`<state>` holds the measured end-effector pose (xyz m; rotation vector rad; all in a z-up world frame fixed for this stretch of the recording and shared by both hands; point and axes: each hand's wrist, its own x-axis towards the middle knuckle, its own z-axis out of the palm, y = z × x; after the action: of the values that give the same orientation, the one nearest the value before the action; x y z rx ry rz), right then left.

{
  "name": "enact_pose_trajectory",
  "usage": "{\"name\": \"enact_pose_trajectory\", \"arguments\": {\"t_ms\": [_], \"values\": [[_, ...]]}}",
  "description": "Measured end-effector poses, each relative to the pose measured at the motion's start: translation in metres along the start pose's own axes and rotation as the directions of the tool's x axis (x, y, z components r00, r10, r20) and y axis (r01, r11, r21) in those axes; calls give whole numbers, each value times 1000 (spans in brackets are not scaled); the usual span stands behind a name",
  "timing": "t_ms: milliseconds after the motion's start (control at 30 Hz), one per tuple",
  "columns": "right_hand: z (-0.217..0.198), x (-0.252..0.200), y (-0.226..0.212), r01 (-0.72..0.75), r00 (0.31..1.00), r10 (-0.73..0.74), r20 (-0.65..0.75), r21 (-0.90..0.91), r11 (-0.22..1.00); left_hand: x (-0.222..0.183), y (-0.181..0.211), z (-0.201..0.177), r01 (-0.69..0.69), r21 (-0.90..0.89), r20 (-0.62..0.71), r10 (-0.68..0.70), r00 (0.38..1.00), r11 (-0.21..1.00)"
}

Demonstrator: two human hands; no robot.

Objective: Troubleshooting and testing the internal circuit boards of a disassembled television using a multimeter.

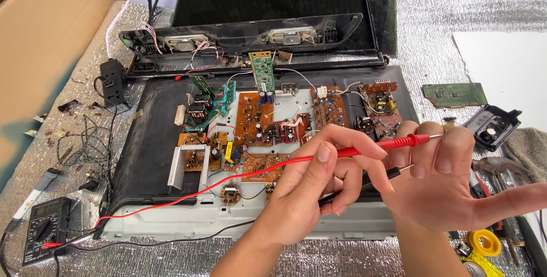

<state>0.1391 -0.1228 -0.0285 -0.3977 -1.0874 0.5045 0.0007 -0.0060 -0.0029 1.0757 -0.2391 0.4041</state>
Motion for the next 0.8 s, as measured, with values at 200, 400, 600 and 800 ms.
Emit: {"name": "enact_pose_trajectory", "arguments": {"t_ms": [200,400,600,800], "values": [[-7,-6,4,6,1000,-7,13,75,997,1,-1,-2,1,-18,-5,-1,1000,1000],[-18,-15,1,-15,1000,15,6,99,995,1,2,1,28,-16,-19,-28,999,999],[-20,-17,-3,-16,1000,12,25,171,985,1,4,3,31,-3,-2,-31,1000,1000],[-19,-12,-3,-10,997,-4,73,194,981,0,0,2,-8,-10,2,8,1000,1000]]}}
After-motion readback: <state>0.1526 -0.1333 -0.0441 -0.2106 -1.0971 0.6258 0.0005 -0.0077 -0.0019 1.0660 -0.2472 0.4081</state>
